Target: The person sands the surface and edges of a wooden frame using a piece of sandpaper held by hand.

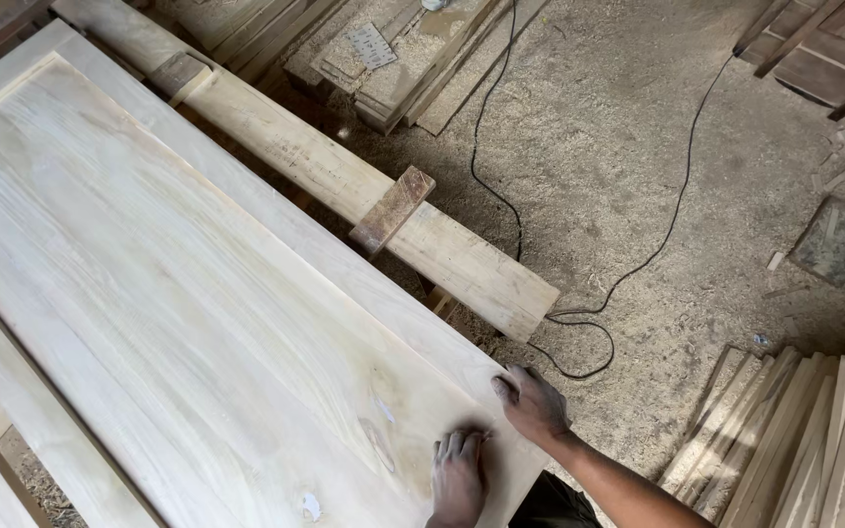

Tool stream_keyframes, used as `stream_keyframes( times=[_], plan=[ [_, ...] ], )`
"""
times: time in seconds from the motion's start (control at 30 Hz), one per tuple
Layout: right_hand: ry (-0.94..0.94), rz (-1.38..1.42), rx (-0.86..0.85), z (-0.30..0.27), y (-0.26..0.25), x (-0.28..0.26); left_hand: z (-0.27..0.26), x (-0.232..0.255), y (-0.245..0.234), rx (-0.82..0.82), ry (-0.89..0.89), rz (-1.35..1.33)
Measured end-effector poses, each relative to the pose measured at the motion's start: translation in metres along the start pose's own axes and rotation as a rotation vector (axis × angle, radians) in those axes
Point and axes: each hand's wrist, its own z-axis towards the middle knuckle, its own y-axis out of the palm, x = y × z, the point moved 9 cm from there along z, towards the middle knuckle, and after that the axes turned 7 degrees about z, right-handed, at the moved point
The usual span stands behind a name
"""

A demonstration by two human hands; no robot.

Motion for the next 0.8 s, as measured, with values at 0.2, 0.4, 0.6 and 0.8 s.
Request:
stream_keyframes(
  times=[0.2, 0.4, 0.6, 0.8],
  plan=[
    [0.097, 0.06, -0.088, -0.003, 0.015, 0.008, 0.008, 0.0, 0.026, -0.045, -0.073, 0.119],
    [0.158, -0.069, -0.193, -0.011, 0.02, 0.017, -0.033, -0.009, 0.0, -0.022, -0.06, 0.052],
    [0.097, -0.034, -0.118, 0.005, 0.013, 0.009, 0.008, 0.009, 0.017, -0.009, -0.065, 0.058],
    [0.136, 0.03, -0.323, 0.008, 0.028, 0.045, -0.035, -0.015, 0.002, -0.023, -0.071, 0.054]
  ],
)
